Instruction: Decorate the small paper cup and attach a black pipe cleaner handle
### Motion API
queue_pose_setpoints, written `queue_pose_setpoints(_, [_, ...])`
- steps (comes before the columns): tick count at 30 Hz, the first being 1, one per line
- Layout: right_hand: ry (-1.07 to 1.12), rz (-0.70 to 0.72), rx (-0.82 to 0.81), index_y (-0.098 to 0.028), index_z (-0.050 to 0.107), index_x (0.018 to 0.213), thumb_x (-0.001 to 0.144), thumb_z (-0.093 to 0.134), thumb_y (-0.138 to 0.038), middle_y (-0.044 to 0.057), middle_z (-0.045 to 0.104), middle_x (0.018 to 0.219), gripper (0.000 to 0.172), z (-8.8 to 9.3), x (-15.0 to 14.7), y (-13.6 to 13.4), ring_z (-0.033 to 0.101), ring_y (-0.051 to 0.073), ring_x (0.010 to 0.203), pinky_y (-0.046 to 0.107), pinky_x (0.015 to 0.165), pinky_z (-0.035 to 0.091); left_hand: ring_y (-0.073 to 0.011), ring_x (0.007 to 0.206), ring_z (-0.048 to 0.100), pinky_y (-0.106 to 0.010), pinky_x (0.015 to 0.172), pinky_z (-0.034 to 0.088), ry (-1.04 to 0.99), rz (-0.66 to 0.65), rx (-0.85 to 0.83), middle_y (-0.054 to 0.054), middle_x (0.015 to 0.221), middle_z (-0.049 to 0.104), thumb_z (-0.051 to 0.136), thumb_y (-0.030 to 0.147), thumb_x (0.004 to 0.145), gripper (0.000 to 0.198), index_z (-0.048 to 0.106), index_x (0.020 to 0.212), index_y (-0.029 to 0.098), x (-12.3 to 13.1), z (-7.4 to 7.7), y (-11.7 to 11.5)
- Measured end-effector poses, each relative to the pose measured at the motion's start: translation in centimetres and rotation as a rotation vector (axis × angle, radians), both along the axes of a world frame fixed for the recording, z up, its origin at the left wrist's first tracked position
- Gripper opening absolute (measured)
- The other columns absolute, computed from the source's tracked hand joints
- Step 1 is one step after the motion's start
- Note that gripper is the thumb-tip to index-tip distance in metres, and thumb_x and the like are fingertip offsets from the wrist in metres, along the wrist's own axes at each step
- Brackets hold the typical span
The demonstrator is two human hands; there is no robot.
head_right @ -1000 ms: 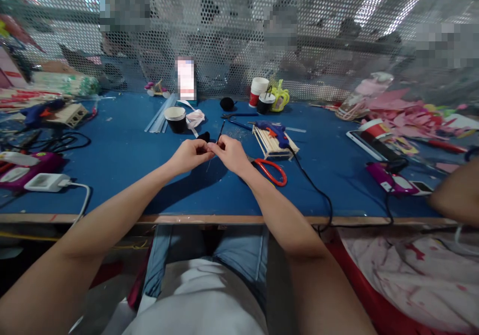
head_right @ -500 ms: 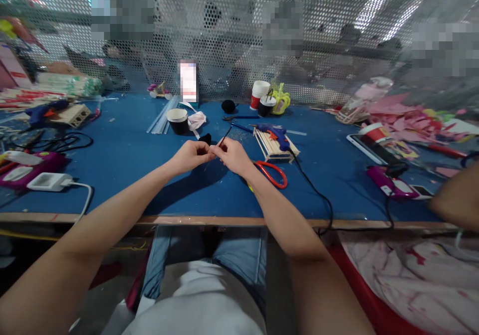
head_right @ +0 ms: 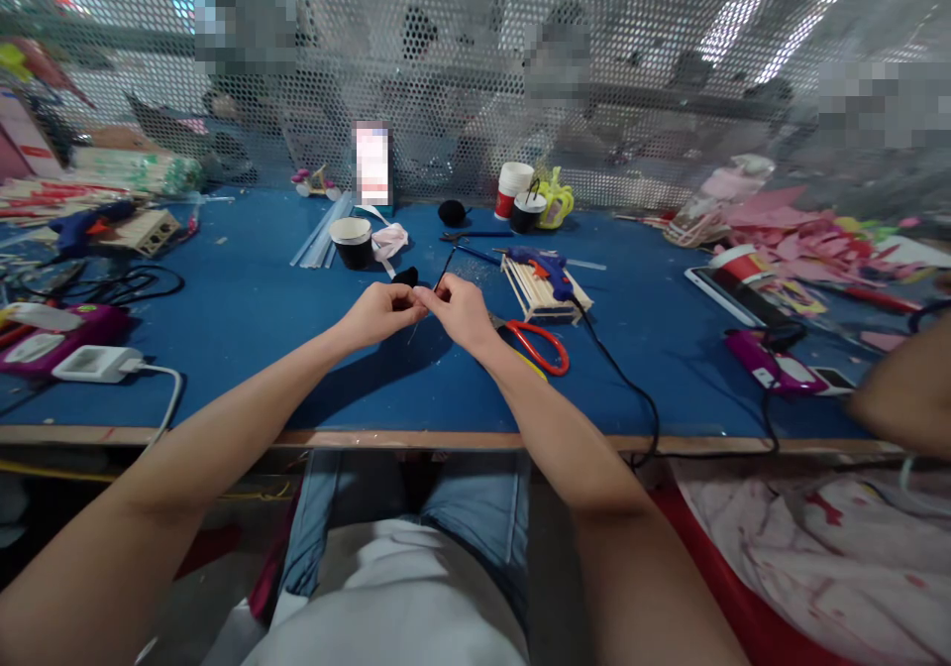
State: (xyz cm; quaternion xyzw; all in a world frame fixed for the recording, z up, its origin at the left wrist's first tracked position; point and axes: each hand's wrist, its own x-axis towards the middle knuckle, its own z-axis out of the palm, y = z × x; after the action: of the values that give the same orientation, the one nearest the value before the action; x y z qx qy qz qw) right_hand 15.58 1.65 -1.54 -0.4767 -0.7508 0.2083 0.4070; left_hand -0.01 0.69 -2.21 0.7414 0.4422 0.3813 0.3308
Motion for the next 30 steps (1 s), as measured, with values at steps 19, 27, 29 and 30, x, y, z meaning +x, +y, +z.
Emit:
queue_pose_setpoints(19, [0.058,0.106,-0.179,-0.016,0.049,0.071,0.078,0.051,-0.045,-0.002,0.049,0.049,0.030,0.7,0.3,-0.3,0.047,0.009,0.043,0.021,0.044,0.037,-0.0085,0.057,0.047,-0.020,0.054,0.036,0.060,-0.093,-0.028,-0.002,0.065,0.059,0.052,0.028,0.071,0.020,0.061,0.070,0.011,-0.8,1.4,0.0])
queue_pose_setpoints(27, [-0.019,0.051,-0.109,-0.016,0.049,0.064,0.077,0.051,-0.047,-0.002,0.048,0.050,0.033,1.1,0.1,-0.6,0.044,0.009,0.048,0.022,0.049,0.033,-0.0081,0.055,0.047,-0.020,0.053,0.034,0.175,-0.036,0.099,-0.001,0.062,0.059,0.053,0.026,0.071,0.016,0.060,0.067,0.012,-0.5,1.4,-0.3])
queue_pose_setpoints(29, [-0.008,0.045,-0.112,-0.016,0.048,0.062,0.076,0.052,-0.047,-0.002,0.047,0.049,0.035,1.0,0.1,-0.6,0.043,0.009,0.048,0.022,0.048,0.032,-0.0083,0.056,0.047,-0.020,0.054,0.034,0.151,-0.055,0.086,-0.001,0.062,0.058,0.053,0.025,0.071,0.016,0.059,0.067,0.012,-0.4,1.3,-0.4])
queue_pose_setpoints(30, [0.003,0.045,-0.118,-0.016,0.048,0.062,0.076,0.053,-0.048,-0.002,0.047,0.049,0.035,0.9,0.1,-0.5,0.042,0.009,0.047,0.022,0.048,0.032,-0.0082,0.056,0.047,-0.020,0.053,0.034,0.133,-0.064,0.074,-0.001,0.062,0.057,0.053,0.026,0.071,0.016,0.058,0.066,0.011,-0.3,1.3,-0.4])
